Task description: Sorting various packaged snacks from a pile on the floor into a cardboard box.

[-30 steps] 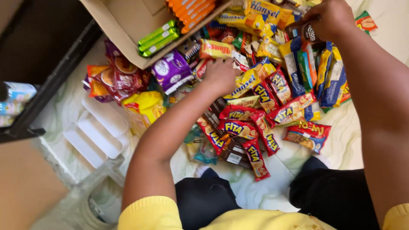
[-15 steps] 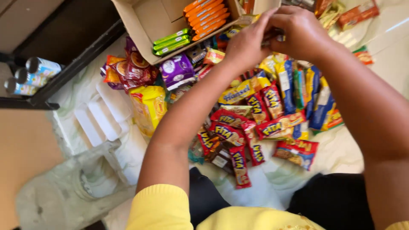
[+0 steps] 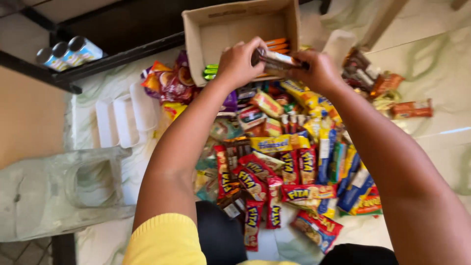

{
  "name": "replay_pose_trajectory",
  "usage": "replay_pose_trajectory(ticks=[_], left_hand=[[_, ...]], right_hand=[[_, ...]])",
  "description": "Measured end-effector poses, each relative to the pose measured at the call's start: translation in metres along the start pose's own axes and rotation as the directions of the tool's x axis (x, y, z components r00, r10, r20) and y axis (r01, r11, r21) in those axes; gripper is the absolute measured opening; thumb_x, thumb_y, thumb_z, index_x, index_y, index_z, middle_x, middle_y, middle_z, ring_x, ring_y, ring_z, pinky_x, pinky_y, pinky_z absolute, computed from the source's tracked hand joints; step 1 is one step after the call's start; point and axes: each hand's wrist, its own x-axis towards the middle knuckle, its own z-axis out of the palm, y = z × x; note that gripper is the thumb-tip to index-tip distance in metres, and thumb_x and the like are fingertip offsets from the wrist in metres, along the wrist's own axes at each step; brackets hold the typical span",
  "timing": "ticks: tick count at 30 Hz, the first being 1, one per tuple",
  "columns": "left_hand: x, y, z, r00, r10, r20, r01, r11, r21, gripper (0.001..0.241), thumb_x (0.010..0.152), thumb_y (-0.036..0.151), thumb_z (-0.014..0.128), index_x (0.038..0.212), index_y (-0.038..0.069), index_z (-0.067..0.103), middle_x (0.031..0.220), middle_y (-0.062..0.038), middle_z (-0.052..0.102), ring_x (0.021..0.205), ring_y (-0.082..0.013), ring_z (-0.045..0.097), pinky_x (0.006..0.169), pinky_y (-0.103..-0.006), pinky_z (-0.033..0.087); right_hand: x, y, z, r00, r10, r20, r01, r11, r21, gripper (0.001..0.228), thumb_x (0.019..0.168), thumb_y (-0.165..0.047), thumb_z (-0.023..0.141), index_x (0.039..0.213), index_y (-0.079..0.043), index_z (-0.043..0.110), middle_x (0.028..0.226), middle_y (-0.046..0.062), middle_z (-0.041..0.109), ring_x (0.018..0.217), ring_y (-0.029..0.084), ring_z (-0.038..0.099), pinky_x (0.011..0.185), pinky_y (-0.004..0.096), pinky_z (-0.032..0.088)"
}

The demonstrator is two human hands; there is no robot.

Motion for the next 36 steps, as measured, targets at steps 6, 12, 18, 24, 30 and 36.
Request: replay_pose_trajectory(ticks=[6,12,18,24,30,36], left_hand=[[-0.008,-0.100,-0.046,0.956,0.184,-0.229,-0.076,0.909,0.410,0.037,0.081,0.011,0.073,0.117,0.020,0.069,0.106,-0.002,0.075,0.101,-0.0271,0.066,0.080,-0.0464,0.049],[-0.009,-0.207,-0.030,0.975,0.159,-0.157,-0.020,0.761,0.649,0.023,0.087,0.010,0.069,0.110,0.016,0.072,0.104,-0.003,0.075,0.103,-0.0248,0.066,0.086,-0.0479,0.043],[-0.017,-0.237,0.003,0.984,0.178,-0.027,-0.089,0.608,0.789,0.011,0.087,0.015,0.065,0.095,0.017,0.072,0.085,-0.003,0.077,0.104,-0.0241,0.065,0.095,-0.0502,0.037],[-0.010,-0.262,0.038,0.997,0.042,0.069,-0.081,0.574,0.815,0.012,0.088,0.017,0.064,0.092,0.020,0.075,0.070,-0.003,0.075,0.084,-0.0216,0.069,0.095,-0.0512,0.033],[-0.009,-0.277,0.063,0.992,-0.081,0.100,-0.036,0.569,0.822,0.017,0.090,0.018,0.060,0.089,0.021,0.076,0.074,-0.002,0.075,0.074,-0.0223,0.071,0.096,-0.0571,0.035],[-0.005,-0.236,0.058,0.989,0.131,-0.071,-0.032,0.653,0.757,0.015,0.082,0.018,0.062,0.081,0.019,0.076,0.084,-0.005,0.075,0.086,-0.0269,0.072,0.083,-0.0554,0.042]], right_hand=[[0.101,-0.035,0.098,0.922,-0.305,-0.239,0.244,0.936,-0.254,0.036,0.089,-0.017,0.082,0.124,-0.012,0.075,0.104,0.011,0.073,0.093,0.036,0.068,0.080,0.046,0.056],[0.163,-0.028,0.180,0.867,-0.441,-0.231,0.312,0.843,-0.438,0.030,0.087,-0.016,0.077,0.117,-0.017,0.076,0.102,0.007,0.072,0.096,0.032,0.064,0.086,0.046,0.055],[0.161,-0.003,0.221,0.938,-0.325,-0.121,0.219,0.826,-0.519,0.027,0.091,-0.018,0.074,0.118,-0.019,0.077,0.105,0.007,0.073,0.097,0.032,0.067,0.081,0.045,0.056],[0.164,0.033,0.241,0.976,-0.205,-0.073,0.140,0.849,-0.509,0.027,0.096,-0.021,0.072,0.123,-0.018,0.074,0.113,0.009,0.074,0.102,0.033,0.069,0.083,0.046,0.056],[0.171,0.056,0.251,0.960,-0.274,-0.052,0.184,0.761,-0.622,0.036,0.084,-0.012,0.062,0.118,-0.013,0.072,0.115,0.013,0.073,0.106,0.036,0.067,0.083,0.049,0.053],[0.126,0.034,0.201,0.940,-0.281,-0.192,0.187,0.898,-0.398,0.027,0.093,-0.006,0.063,0.116,-0.010,0.075,0.112,0.015,0.072,0.104,0.039,0.065,0.092,0.049,0.052]])
